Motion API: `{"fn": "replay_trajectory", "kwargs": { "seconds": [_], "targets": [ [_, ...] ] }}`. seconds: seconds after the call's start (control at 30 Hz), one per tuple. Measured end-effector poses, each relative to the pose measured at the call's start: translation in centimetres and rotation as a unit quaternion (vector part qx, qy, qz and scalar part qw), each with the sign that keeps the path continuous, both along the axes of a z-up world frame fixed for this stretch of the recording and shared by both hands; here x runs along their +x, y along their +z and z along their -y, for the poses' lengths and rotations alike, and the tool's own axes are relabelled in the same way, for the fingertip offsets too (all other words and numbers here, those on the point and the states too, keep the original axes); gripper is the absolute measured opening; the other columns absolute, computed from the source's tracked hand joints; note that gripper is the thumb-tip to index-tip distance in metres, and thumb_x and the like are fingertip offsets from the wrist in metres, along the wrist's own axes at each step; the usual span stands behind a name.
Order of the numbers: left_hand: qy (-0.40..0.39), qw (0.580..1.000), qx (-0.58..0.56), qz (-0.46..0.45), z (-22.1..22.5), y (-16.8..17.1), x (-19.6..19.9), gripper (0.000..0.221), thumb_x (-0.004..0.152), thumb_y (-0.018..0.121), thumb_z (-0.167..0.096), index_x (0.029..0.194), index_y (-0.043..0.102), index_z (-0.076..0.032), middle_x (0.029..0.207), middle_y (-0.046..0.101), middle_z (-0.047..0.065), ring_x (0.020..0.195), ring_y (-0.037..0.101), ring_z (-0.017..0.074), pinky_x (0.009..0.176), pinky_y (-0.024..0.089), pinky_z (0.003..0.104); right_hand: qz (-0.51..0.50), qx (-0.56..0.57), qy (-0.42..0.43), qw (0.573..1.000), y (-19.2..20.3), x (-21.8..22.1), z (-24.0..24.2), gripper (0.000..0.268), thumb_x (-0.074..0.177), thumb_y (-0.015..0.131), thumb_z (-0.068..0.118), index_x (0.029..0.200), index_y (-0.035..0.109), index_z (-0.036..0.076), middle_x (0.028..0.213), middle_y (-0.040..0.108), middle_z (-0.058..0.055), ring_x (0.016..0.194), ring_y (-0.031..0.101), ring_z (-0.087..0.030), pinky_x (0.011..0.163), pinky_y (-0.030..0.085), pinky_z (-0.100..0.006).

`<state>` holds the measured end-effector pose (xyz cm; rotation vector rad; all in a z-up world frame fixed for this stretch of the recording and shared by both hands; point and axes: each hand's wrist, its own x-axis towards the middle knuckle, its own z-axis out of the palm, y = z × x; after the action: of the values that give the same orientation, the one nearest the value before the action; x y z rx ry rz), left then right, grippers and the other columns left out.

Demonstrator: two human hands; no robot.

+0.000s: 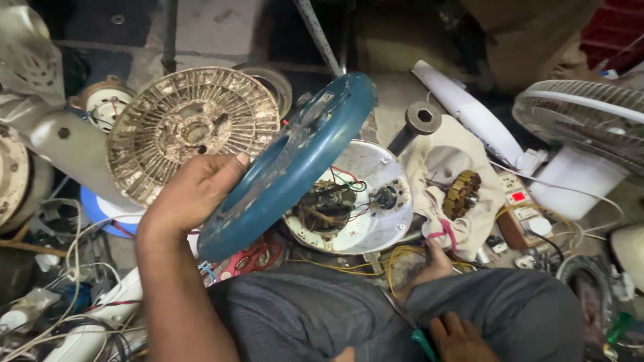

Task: The person disassembles a blue electric fan motor housing, uses pliers to strip and connect wires, and repeatedly tests the motor by plugging it into a power strip. The person handles the motor housing, wires, and a power strip throughout the process.

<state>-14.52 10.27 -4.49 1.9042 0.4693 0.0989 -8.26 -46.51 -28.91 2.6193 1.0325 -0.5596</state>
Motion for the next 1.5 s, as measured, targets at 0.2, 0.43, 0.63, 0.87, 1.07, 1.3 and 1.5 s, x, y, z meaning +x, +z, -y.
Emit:
{"fn": "replay_trajectory", "kwargs": {
  "seconds": [0.2, 0.43, 0.63, 0.87, 1.07, 1.3, 1.5],
  "targets": [
    [-0.024, 1.000, 0.011, -0.013, -0.2, 0.6, -0.1, 0.055, 0.102, 0.052, -0.045, 0.084, 0.075, 0.002, 0.069, 0.069, 0.004, 0.064, 0.056, 0.0109, 0.064, 0.051, 0.034, -0.233, 0.125, -0.178, 0.948, 4.2, 3.6, 1.6, 0.028, 0.083, 0.064, 0.022, 0.109, 0.074, 0.025, 0.099, 0.077, -0.001, 0.092, 0.075, -0.014, 0.086, 0.059, -0.032],
    [-0.011, 0.999, 0.024, -0.035, 0.1, 1.3, -0.1, 0.052, 0.099, 0.052, -0.047, 0.094, 0.079, -0.003, 0.074, 0.076, 0.007, 0.067, 0.066, 0.0135, 0.071, 0.055, 0.033, -0.584, 0.254, -0.224, 0.738, 10.4, 5.4, -0.3, 0.032, 0.084, 0.079, 0.018, 0.112, 0.070, 0.004, 0.099, 0.065, -0.010, 0.094, 0.061, -0.018, 0.083, 0.052, -0.035],
    [-0.013, 0.999, 0.020, -0.024, 0.1, 1.2, -0.2, 0.052, 0.099, 0.053, -0.046, 0.094, 0.079, -0.001, 0.074, 0.076, 0.008, 0.067, 0.064, 0.0130, 0.070, 0.054, 0.034, -0.384, 0.281, -0.230, 0.849, 14.3, 3.0, -4.7, 0.044, 0.079, 0.073, 0.014, 0.122, 0.067, 0.010, 0.104, 0.068, -0.008, 0.097, 0.064, -0.020, 0.085, 0.054, -0.036],
    [-0.024, 1.000, 0.005, -0.006, 0.1, 0.8, 0.0, 0.050, 0.100, 0.052, -0.043, 0.097, 0.078, -0.001, 0.076, 0.076, 0.005, 0.067, 0.064, 0.0109, 0.070, 0.055, 0.032, -0.140, 0.206, -0.082, 0.965, 23.7, 11.1, -12.0, 0.035, 0.082, 0.063, 0.017, 0.116, 0.069, 0.011, 0.104, 0.074, -0.013, 0.096, 0.071, -0.025, 0.086, 0.056, -0.039],
    [-0.028, 0.999, -0.019, -0.012, -0.1, 0.6, 0.0, 0.049, 0.100, 0.052, -0.043, 0.097, 0.078, -0.002, 0.077, 0.076, 0.004, 0.067, 0.063, 0.0097, 0.068, 0.054, 0.032, -0.146, 0.065, -0.046, 0.986, 26.0, 14.9, -18.1, 0.040, 0.081, 0.065, 0.030, 0.115, 0.070, 0.009, 0.096, 0.076, -0.017, 0.093, 0.074, -0.032, 0.087, 0.057, -0.044],
    [-0.039, 0.999, -0.005, -0.007, -0.5, 0.3, 0.1, 0.052, 0.102, 0.051, -0.044, 0.089, 0.077, 0.000, 0.072, 0.074, 0.004, 0.064, 0.060, 0.0088, 0.064, 0.053, 0.031, -0.161, 0.109, -0.030, 0.981, 26.6, 14.7, -19.9, 0.043, 0.077, 0.064, 0.024, 0.117, 0.071, 0.009, 0.098, 0.077, -0.015, 0.092, 0.074, -0.030, 0.086, 0.057, -0.043],
    [-0.033, 0.999, -0.014, -0.010, -0.2, 0.6, 0.0, 0.052, 0.102, 0.052, -0.043, 0.087, 0.076, 0.000, 0.070, 0.072, 0.003, 0.062, 0.058, 0.0096, 0.062, 0.053, 0.032, -0.164, 0.096, -0.086, 0.978, 28.1, 13.4, -20.6, 0.044, 0.079, 0.065, 0.020, 0.121, 0.072, 0.012, 0.100, 0.079, -0.011, 0.091, 0.077, -0.026, 0.088, 0.059, -0.040]
  ]
}}
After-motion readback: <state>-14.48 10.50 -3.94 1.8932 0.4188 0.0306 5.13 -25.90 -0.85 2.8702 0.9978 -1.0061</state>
